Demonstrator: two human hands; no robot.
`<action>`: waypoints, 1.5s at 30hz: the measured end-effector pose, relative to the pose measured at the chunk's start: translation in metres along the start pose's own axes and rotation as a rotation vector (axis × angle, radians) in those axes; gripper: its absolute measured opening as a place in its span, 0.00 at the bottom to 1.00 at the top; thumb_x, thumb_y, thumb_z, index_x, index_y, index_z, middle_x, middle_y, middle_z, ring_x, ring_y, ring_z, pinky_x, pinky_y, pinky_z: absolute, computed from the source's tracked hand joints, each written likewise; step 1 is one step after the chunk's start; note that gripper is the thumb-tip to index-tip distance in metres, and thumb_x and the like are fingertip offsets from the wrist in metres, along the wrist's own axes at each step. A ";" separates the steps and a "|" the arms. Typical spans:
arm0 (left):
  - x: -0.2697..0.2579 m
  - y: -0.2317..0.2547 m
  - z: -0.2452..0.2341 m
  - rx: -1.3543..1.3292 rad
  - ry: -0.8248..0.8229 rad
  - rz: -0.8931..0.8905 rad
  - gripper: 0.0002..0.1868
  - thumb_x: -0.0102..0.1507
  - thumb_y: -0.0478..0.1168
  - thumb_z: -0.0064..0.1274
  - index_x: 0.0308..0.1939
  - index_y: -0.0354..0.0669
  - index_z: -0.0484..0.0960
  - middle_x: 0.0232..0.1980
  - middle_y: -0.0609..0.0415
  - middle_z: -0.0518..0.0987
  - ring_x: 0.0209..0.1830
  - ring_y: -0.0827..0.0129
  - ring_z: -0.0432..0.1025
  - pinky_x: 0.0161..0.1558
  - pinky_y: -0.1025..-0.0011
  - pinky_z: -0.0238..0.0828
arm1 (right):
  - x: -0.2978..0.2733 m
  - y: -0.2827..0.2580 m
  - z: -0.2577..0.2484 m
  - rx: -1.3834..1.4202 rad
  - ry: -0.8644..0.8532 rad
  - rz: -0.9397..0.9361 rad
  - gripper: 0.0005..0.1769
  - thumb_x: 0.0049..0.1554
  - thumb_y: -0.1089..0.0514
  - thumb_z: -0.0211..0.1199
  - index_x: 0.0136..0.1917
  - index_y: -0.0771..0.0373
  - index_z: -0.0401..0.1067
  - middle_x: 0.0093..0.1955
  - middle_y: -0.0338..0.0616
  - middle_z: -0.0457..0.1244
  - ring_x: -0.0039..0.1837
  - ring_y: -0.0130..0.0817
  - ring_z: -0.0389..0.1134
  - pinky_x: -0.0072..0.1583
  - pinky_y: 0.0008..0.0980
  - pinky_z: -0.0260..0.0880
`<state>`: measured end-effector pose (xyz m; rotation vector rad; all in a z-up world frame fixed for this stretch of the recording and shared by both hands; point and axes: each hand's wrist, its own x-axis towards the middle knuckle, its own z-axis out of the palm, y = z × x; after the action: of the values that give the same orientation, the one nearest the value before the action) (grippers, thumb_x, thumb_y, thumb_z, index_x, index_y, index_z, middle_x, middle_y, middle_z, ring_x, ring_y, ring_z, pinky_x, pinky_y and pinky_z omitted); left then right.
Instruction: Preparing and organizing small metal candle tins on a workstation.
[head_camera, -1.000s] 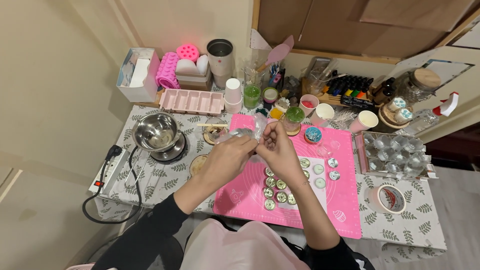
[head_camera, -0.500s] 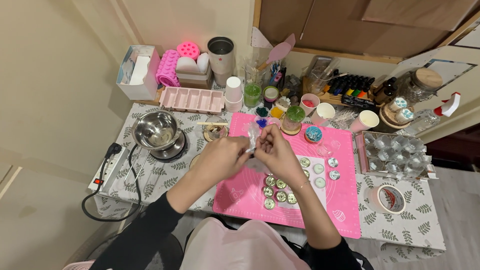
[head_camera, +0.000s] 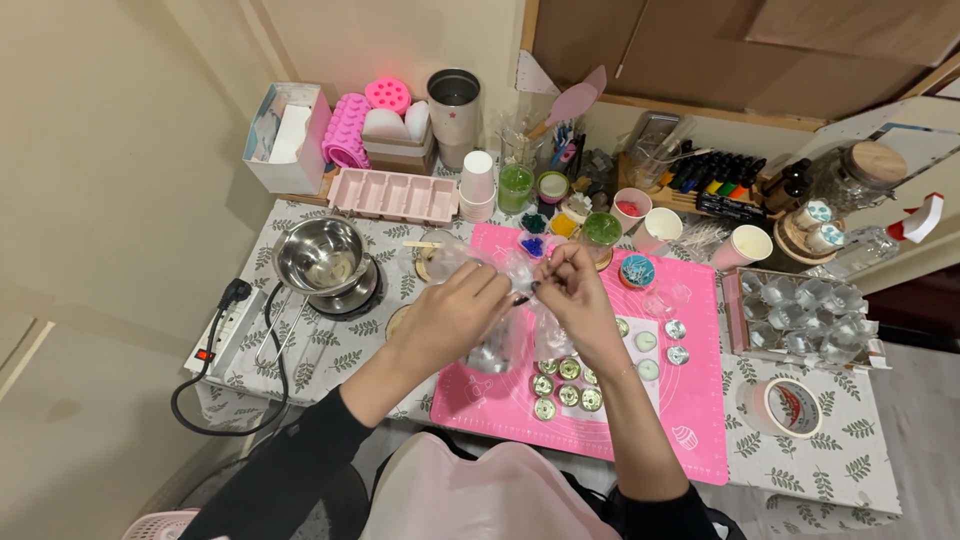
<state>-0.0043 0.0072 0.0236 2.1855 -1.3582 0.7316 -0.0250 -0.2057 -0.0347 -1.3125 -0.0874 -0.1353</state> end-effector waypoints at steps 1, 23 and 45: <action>0.005 0.002 -0.003 -0.050 -0.039 -0.110 0.09 0.63 0.37 0.59 0.40 0.39 0.75 0.39 0.52 0.74 0.43 0.61 0.73 0.38 0.67 0.74 | -0.001 -0.001 -0.001 -0.040 0.012 0.020 0.17 0.55 0.72 0.58 0.53 0.60 0.58 0.49 0.36 0.60 0.52 0.23 0.62 0.56 0.24 0.64; -0.018 -0.002 0.010 -0.196 0.099 -0.034 0.09 0.61 0.38 0.62 0.43 0.45 0.79 0.41 0.60 0.74 0.46 0.66 0.70 0.62 0.59 0.67 | -0.012 0.002 -0.006 -0.260 -0.008 -0.040 0.19 0.57 0.73 0.57 0.56 0.60 0.55 0.51 0.38 0.58 0.51 0.24 0.59 0.54 0.22 0.63; -0.021 0.007 -0.004 -0.196 -0.046 -0.504 0.11 0.61 0.38 0.59 0.47 0.39 0.85 0.43 0.50 0.79 0.49 0.55 0.71 0.50 0.59 0.65 | -0.014 -0.040 0.029 -0.469 -0.100 -0.024 0.12 0.61 0.67 0.55 0.57 0.62 0.74 0.51 0.37 0.65 0.51 0.25 0.65 0.54 0.26 0.67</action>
<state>-0.0190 0.0209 0.0136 2.2550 -0.7981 0.3440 -0.0449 -0.1870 0.0092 -1.7868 -0.1632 -0.1140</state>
